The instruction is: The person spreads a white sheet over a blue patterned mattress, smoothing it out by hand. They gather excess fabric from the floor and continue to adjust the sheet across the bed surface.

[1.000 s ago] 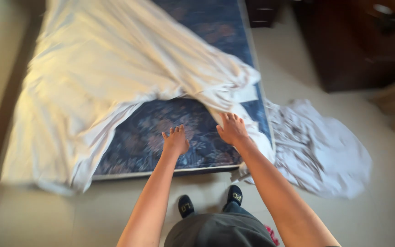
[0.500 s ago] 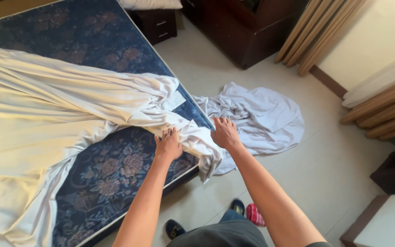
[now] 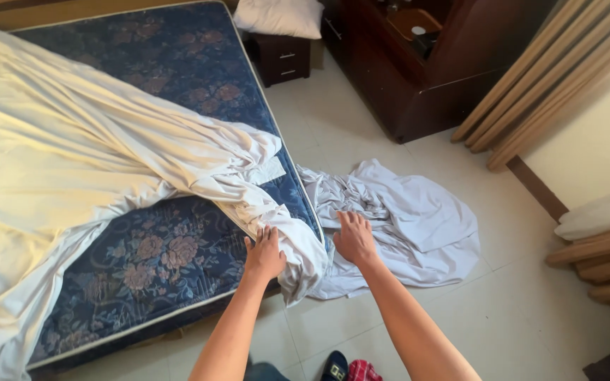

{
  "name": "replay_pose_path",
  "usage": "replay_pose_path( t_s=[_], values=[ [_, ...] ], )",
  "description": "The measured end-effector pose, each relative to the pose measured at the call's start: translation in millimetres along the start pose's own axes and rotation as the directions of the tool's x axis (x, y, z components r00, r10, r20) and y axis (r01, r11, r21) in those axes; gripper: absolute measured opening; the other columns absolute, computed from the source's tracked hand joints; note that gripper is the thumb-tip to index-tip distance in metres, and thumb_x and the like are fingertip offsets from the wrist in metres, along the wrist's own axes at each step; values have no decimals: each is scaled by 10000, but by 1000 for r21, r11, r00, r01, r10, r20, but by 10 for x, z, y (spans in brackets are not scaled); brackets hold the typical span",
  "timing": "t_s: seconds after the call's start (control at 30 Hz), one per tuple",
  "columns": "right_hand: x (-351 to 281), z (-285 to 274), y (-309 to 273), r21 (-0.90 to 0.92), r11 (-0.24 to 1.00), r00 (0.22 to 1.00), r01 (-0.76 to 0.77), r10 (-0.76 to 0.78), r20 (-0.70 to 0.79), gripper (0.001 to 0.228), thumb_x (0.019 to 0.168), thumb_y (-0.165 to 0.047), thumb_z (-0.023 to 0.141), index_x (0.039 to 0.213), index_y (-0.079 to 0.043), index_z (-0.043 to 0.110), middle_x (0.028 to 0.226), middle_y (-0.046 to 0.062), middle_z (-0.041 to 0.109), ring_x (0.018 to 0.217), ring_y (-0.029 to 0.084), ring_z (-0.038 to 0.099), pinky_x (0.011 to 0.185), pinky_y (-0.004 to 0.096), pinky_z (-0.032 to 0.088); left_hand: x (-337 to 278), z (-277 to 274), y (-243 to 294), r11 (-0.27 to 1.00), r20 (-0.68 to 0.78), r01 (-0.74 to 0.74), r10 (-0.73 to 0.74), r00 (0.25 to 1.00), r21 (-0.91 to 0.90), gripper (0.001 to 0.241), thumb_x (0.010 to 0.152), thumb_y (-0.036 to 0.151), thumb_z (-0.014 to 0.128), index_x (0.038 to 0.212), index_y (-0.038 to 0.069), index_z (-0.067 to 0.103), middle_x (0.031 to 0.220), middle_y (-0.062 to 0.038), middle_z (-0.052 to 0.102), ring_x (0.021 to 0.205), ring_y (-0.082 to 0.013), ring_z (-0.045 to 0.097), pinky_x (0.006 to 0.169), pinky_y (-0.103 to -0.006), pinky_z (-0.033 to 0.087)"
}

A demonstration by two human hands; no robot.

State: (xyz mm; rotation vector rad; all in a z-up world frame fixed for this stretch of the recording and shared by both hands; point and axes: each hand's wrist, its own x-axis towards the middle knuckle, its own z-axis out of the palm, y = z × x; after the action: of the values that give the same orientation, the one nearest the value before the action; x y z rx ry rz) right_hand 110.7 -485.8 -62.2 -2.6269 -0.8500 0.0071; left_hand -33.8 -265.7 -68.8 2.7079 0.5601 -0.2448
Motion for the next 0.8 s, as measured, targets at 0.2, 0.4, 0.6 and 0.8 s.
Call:
replay_pose_path(
  t_s=[0.2, 0.4, 0.6, 0.8],
  values=[
    [6, -71, 312, -21, 1000, 1000, 4, -4, -17, 645, 860, -312, 677, 1445, -127, 479, 1456, 180, 511, 1378, 377, 440, 1126, 542, 333, 20, 51, 60, 997, 31, 60, -62, 998, 58, 767, 931, 277, 606, 1575, 37, 266, 1676, -149, 235, 1565, -327, 179, 1236, -630, 127],
    [266, 78, 360, -53, 998, 999, 32, -34, -29, 636, 869, -306, 673, 1442, -109, 478, 1456, 193, 503, 1382, 398, 434, 1130, 556, 328, 410, 130, 59, 998, -32, 22, -20, 999, 63, 746, 940, 298, 603, 1562, 20, 300, 1667, -175, 253, 1560, -348, 195, 1244, -633, 112],
    [735, 93, 324, -61, 991, 991, 118, -122, -63, 639, 850, -287, 683, 1424, -87, 485, 1446, 212, 500, 1375, 402, 427, 1128, 532, 327, 854, 111, 90, 999, 36, 49, -49, 998, -7, 781, 908, 259, 614, 1576, 46, 272, 1672, -157, 234, 1564, -327, 181, 1232, -632, 114],
    [933, 80, 295, -60, 997, 998, 55, -56, -5, 610, 873, -290, 674, 1423, -93, 498, 1442, 192, 520, 1384, 375, 443, 1142, 511, 348, 1269, 320, -56, 1000, 45, 22, -21, 999, -17, 750, 933, 255, 603, 1566, 13, 285, 1668, -180, 250, 1564, -343, 187, 1232, -634, 121]
  ],
)
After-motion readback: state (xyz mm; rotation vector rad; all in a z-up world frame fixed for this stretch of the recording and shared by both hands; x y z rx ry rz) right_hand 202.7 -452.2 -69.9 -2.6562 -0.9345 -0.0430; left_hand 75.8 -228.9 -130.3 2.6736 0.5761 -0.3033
